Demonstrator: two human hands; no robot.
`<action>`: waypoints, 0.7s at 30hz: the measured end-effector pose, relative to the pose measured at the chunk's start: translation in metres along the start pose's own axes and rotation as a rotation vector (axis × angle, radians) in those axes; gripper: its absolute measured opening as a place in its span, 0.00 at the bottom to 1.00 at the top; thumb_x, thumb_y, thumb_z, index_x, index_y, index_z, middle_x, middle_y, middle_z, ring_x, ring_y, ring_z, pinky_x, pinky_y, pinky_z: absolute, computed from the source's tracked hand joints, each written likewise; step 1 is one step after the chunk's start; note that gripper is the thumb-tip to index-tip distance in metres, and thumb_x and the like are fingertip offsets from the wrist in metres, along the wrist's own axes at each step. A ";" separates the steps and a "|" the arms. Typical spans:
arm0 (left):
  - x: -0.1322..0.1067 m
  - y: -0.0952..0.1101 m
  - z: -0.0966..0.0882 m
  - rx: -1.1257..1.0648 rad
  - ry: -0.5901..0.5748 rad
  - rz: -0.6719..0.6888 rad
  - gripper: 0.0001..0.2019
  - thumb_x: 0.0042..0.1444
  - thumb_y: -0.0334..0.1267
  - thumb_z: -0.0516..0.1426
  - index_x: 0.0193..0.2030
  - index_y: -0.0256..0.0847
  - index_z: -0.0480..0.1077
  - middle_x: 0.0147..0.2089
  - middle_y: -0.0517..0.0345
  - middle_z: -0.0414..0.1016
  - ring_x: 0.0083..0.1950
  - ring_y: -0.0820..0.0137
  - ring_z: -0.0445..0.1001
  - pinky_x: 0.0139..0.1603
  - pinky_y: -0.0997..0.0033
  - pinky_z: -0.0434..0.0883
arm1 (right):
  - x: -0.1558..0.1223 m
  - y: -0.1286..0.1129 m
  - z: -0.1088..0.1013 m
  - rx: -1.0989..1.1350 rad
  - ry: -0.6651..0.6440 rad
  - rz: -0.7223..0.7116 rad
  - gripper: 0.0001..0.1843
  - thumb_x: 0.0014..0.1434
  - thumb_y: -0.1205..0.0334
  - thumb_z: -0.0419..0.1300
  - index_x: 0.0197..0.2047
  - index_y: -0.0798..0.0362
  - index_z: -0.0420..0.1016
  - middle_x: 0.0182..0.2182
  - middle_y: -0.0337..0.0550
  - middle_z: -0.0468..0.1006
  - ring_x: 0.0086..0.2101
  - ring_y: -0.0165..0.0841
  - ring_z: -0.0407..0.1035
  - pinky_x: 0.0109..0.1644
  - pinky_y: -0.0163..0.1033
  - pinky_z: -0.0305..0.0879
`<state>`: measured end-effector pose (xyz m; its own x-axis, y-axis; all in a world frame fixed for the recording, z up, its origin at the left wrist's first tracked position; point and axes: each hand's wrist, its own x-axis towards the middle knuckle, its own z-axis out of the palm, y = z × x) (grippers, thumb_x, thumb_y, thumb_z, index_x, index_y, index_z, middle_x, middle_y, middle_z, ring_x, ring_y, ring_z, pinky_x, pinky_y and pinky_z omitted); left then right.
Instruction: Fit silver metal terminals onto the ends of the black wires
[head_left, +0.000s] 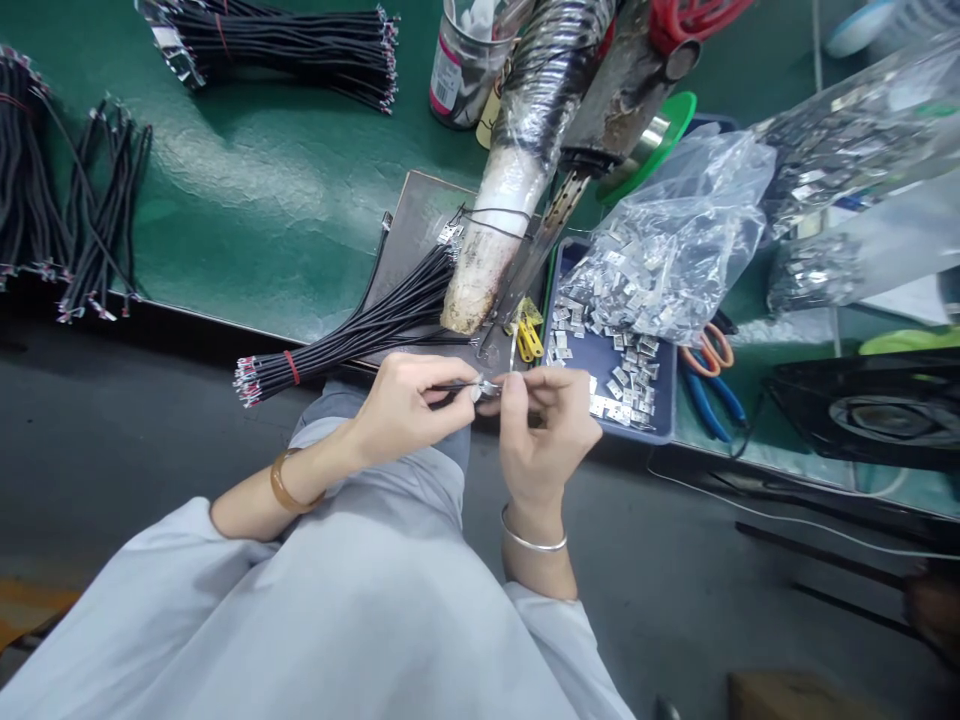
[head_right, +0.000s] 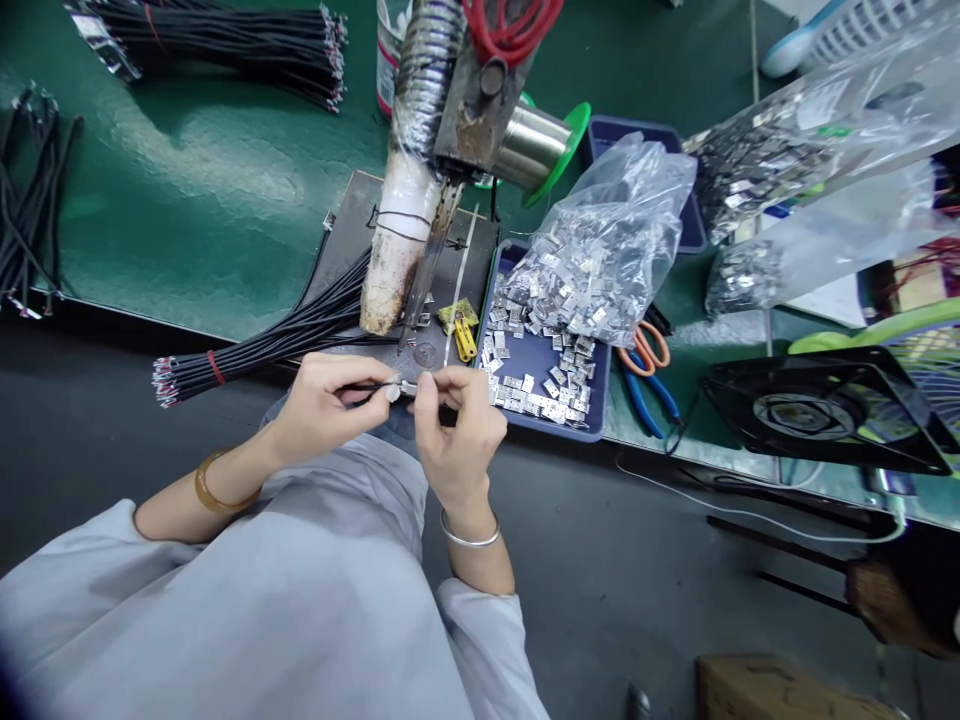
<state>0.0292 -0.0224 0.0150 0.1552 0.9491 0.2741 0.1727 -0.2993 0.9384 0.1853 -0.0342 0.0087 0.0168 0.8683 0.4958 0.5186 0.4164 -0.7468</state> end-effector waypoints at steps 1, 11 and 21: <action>-0.001 0.000 -0.001 0.041 -0.005 0.078 0.08 0.54 0.30 0.57 0.29 0.36 0.77 0.22 0.63 0.70 0.22 0.79 0.58 0.24 0.78 0.57 | 0.001 -0.001 -0.001 0.046 -0.053 0.079 0.06 0.69 0.65 0.59 0.38 0.48 0.66 0.24 0.28 0.73 0.20 0.24 0.70 0.24 0.28 0.66; 0.006 -0.004 -0.013 -0.237 -0.118 -0.211 0.08 0.51 0.34 0.61 0.24 0.35 0.78 0.23 0.61 0.69 0.22 0.80 0.58 0.22 0.78 0.55 | 0.002 0.003 -0.006 -0.231 -0.051 -0.321 0.06 0.67 0.68 0.61 0.38 0.49 0.72 0.29 0.35 0.78 0.26 0.26 0.73 0.31 0.30 0.69; 0.011 -0.002 -0.007 -0.275 0.042 -0.305 0.08 0.47 0.37 0.61 0.23 0.34 0.78 0.21 0.62 0.68 0.22 0.80 0.56 0.22 0.78 0.53 | -0.004 0.006 -0.004 -0.097 0.202 -0.270 0.09 0.65 0.71 0.63 0.47 0.49 0.75 0.35 0.36 0.86 0.32 0.32 0.83 0.36 0.35 0.82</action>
<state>0.0238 -0.0109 0.0170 0.0962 0.9951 -0.0222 -0.0623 0.0283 0.9977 0.1924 -0.0363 0.0039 0.0314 0.6556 0.7545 0.6064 0.5876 -0.5357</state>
